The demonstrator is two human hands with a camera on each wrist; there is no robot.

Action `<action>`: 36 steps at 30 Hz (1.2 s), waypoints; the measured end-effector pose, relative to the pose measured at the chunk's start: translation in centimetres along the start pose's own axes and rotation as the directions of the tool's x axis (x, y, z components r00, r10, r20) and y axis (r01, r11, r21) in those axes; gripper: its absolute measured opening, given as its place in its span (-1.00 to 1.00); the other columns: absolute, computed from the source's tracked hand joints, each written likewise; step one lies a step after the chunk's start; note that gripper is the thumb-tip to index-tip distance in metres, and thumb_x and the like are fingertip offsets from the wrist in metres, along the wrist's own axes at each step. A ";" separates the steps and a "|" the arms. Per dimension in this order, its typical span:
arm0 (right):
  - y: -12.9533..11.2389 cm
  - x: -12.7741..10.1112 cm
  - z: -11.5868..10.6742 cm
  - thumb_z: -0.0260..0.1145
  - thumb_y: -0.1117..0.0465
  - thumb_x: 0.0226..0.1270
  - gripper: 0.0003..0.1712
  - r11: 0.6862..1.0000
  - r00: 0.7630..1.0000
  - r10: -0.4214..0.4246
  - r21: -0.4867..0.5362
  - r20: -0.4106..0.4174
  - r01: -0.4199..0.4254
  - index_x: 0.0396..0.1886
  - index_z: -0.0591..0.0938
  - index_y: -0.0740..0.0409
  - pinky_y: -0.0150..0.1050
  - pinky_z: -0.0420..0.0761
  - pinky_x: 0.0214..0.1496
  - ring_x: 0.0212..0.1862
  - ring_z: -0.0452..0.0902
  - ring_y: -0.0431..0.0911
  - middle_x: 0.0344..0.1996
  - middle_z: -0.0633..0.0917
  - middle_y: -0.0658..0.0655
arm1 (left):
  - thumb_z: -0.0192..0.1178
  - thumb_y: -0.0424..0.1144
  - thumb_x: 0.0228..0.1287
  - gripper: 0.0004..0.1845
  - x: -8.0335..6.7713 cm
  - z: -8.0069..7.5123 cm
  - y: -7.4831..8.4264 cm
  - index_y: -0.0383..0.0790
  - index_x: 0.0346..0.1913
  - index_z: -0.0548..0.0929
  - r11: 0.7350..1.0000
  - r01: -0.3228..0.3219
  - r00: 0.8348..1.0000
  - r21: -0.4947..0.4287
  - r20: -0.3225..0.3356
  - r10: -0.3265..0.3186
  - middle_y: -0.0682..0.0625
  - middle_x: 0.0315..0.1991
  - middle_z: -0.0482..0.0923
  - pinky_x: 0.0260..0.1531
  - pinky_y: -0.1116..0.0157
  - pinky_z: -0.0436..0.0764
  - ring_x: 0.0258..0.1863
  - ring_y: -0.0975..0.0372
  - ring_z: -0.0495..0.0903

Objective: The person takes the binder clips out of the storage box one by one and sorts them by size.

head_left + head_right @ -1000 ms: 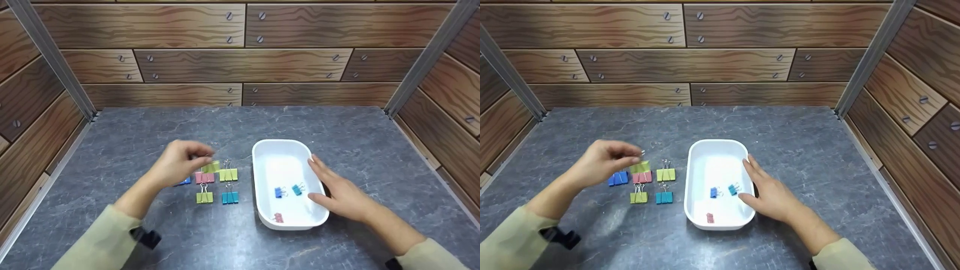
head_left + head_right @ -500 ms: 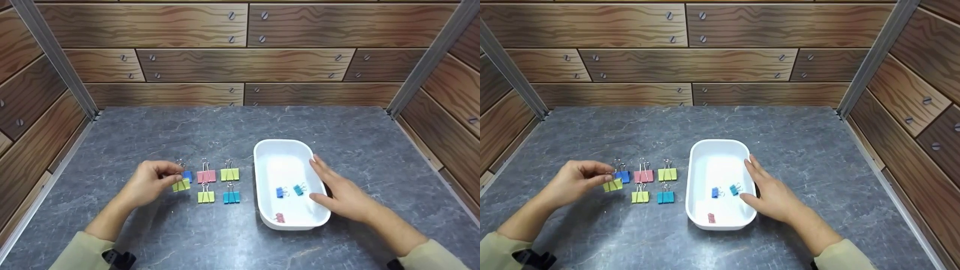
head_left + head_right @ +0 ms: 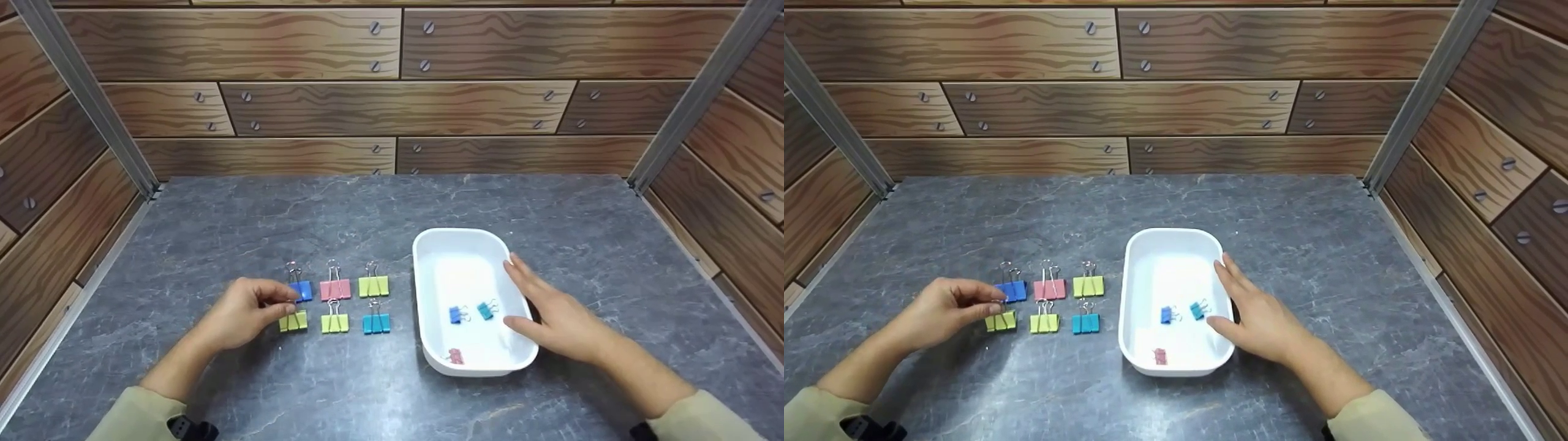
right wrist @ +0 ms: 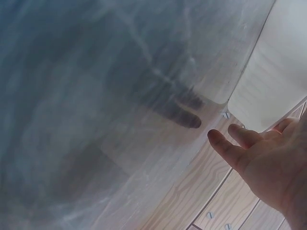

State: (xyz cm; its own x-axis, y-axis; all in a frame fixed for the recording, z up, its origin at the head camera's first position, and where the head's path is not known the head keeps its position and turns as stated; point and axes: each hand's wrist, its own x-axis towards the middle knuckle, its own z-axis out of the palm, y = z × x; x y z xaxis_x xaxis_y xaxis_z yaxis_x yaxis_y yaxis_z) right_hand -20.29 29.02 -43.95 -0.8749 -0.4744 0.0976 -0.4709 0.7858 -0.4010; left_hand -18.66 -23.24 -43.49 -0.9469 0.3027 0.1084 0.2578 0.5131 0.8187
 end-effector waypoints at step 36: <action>-0.2 -0.1 -0.1 0.32 -0.18 0.54 0.02 1.000 1.000 -0.015 0.006 -0.009 0.015 0.74 0.08 0.10 0.35 0.35 0.46 0.56 0.20 0.35 0.70 0.03 0.27 | 0.42 -0.40 0.34 -0.79 0.0 0.5 -0.7 -0.37 0.00 0.79 0.999 0.028 1.000 -0.025 0.011 -0.028 -0.09 -0.17 0.79 -0.26 0.37 0.67 -0.25 0.16 0.67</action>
State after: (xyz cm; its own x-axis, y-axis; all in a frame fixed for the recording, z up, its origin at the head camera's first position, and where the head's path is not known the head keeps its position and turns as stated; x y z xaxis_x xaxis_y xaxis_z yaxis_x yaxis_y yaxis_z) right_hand -20.17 28.96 -43.79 -0.8688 -0.4823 0.1121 -0.4831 0.7763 -0.4048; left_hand -18.75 -23.14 -44.33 -0.9516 0.2969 0.0795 0.2262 0.5013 0.8352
